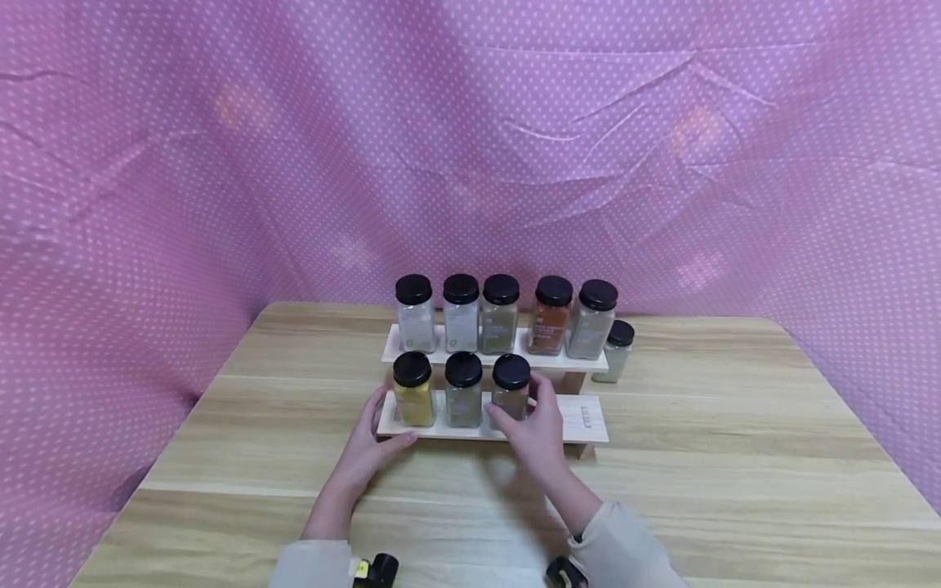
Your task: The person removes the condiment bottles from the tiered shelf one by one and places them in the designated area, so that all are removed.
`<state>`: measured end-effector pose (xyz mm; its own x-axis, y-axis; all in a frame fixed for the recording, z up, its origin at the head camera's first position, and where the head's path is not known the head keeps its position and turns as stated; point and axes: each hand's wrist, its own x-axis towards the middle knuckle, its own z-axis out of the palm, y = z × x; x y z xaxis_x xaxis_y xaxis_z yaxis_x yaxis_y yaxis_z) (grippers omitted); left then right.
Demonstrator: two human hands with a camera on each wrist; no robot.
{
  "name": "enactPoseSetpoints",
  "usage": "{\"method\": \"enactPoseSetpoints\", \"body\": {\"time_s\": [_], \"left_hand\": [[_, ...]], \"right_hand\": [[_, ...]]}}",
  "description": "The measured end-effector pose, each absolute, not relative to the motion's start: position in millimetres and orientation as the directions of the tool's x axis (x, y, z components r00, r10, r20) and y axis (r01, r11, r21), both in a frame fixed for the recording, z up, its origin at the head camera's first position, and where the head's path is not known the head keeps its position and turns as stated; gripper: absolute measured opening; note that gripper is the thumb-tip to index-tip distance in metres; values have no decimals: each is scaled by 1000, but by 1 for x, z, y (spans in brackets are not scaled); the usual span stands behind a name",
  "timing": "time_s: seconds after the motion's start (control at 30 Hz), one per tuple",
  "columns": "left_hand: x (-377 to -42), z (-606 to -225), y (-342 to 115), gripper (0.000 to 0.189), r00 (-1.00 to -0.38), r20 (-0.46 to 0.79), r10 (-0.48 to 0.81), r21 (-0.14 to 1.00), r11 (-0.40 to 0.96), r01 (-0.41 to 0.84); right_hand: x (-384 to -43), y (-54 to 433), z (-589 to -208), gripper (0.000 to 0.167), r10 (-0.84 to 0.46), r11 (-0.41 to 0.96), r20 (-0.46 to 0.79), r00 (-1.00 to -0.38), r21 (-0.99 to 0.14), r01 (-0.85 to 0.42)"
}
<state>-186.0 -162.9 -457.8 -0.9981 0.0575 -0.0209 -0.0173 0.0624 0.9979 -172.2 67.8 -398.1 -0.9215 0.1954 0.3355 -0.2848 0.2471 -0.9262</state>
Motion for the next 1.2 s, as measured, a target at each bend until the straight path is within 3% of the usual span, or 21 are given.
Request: {"method": "enactPoseSetpoints", "body": {"time_s": [0.5, 0.93, 1.2], "left_hand": [[-186, -458, -161, 92, -999, -10, 53, 999, 46, -8], [-186, -457, -162, 92, -998, -30, 59, 998, 63, -27], [-186, -458, -163, 92, -997, -32, 63, 998, 58, -29]], "right_hand": [[-171, 74, -398, 55, 229, 321, 322, -919, -916, -241], [-154, 97, -388, 60, 155, 304, 229, -961, -937, -174], [-144, 115, -381, 58, 110, 277, 235, -966, -940, -197]]}}
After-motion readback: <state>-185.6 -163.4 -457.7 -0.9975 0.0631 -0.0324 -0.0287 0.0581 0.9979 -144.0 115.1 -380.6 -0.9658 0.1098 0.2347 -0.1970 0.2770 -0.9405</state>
